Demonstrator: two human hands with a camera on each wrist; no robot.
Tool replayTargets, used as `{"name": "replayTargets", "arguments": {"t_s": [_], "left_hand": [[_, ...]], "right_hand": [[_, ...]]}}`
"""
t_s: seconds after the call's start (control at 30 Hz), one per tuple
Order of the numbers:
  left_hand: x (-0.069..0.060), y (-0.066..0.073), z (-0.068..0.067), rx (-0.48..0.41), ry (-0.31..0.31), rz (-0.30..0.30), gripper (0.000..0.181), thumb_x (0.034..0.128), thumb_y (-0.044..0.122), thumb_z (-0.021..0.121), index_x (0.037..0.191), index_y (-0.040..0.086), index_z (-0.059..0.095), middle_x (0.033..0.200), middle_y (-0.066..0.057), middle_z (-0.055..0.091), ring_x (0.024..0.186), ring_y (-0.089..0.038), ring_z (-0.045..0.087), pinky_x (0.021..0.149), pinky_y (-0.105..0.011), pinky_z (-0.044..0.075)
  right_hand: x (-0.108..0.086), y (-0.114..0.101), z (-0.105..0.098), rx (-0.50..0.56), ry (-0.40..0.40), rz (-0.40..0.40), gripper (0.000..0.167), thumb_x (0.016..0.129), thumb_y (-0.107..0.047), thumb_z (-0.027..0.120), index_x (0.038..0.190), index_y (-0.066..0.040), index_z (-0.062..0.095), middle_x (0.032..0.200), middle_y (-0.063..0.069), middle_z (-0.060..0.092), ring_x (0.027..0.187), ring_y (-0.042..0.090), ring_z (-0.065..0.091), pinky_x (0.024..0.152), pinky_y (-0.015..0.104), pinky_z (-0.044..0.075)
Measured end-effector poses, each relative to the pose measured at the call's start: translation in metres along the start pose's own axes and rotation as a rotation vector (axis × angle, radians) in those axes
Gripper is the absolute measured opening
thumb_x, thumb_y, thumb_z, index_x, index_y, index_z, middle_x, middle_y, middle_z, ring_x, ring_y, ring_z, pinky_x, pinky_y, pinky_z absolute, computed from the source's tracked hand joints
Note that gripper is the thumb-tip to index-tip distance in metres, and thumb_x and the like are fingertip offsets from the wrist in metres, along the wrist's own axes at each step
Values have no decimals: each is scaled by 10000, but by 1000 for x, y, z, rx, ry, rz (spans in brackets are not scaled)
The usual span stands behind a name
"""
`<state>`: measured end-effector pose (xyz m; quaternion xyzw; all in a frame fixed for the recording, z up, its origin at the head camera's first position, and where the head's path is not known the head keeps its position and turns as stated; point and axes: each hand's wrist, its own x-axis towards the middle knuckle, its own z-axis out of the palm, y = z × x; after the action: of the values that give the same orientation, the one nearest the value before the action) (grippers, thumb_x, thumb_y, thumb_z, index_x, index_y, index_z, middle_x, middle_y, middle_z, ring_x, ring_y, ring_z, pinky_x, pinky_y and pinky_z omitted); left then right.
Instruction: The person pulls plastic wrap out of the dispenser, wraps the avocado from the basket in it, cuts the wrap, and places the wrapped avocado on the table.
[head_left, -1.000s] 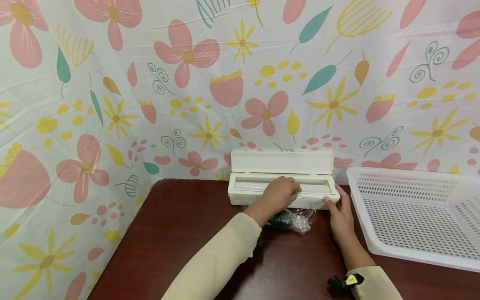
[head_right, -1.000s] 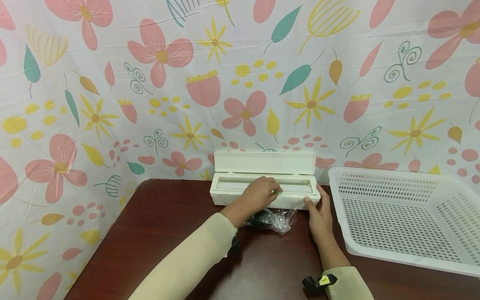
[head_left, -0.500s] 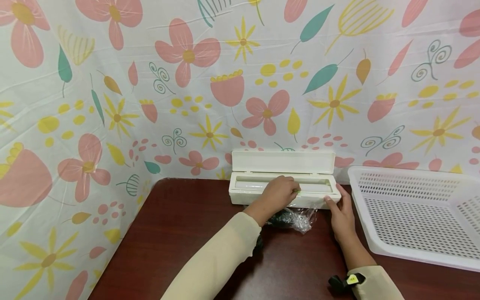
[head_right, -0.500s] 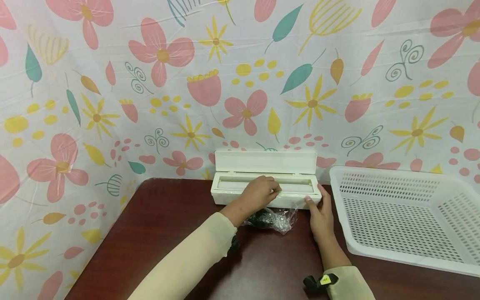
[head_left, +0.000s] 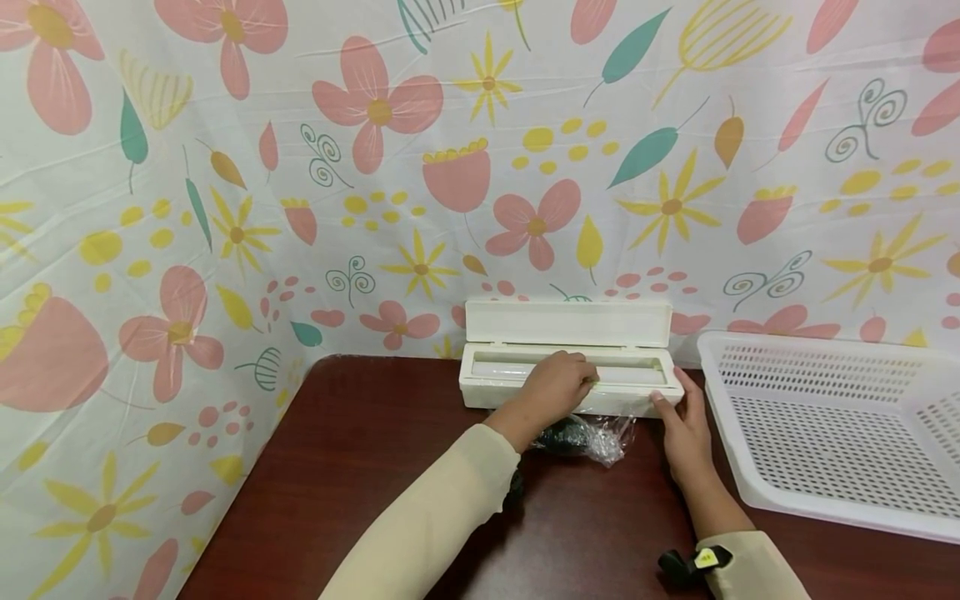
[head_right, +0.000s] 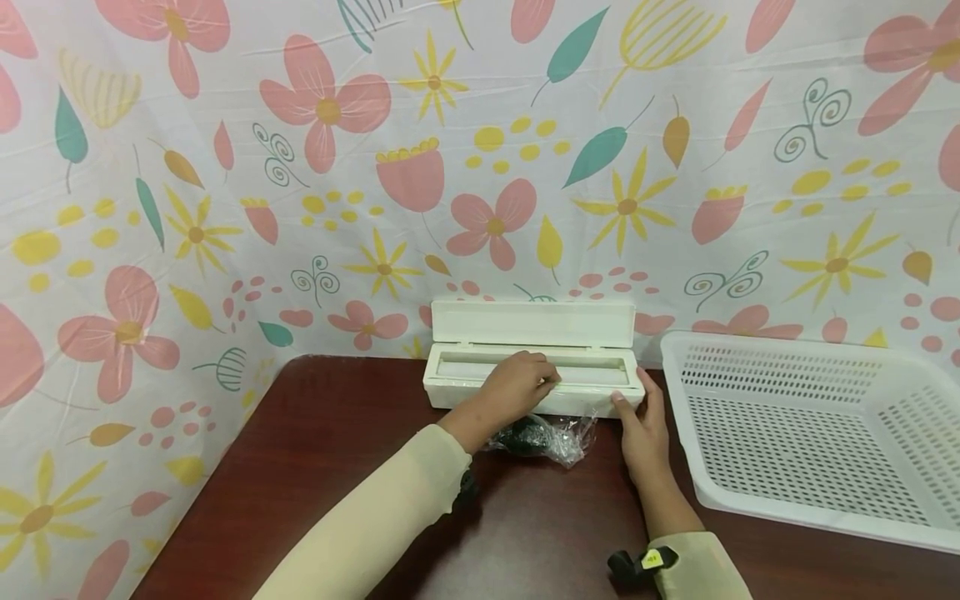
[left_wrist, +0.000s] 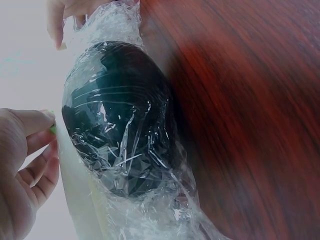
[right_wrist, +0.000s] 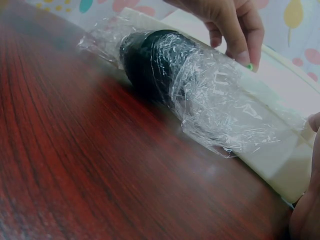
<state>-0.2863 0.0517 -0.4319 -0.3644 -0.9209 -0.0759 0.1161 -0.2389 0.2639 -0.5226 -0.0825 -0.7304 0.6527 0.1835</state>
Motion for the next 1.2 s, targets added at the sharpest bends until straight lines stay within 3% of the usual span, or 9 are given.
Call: {"name": "replayTargets", "arguments": {"t_s": [0.5,0.9,1.2], "left_hand": [[-5,-2,1,0,17,1,230,1039,186,565,1161,230,756,1111,92,726,1023,-91,663,959,-197,500],[-8,-5,0,-20,-2,-30,230,1040,200,569,1181,240,746,1141,93,720,1050,-104,654,945,-199,509],[-10,-8,3,-11,25,-28,223,1035,211,580,1172,246,753,1136,94,725,1042,-109,657,933,-207,516]], "right_hand": [[1,0,-1,-14,4,19,623,1047,-268,547,1604,-260,267,1635,60,305,1410,41,338,959,13,320],[1,-3,0,2,-7,25,638,1044,-226,553,1610,-218,257,1639,74,293,1417,63,336,957,16,321],[0,-1,0,-13,2,19,622,1047,-266,548,1603,-252,269,1625,52,312,1411,47,340,955,14,320]]}}
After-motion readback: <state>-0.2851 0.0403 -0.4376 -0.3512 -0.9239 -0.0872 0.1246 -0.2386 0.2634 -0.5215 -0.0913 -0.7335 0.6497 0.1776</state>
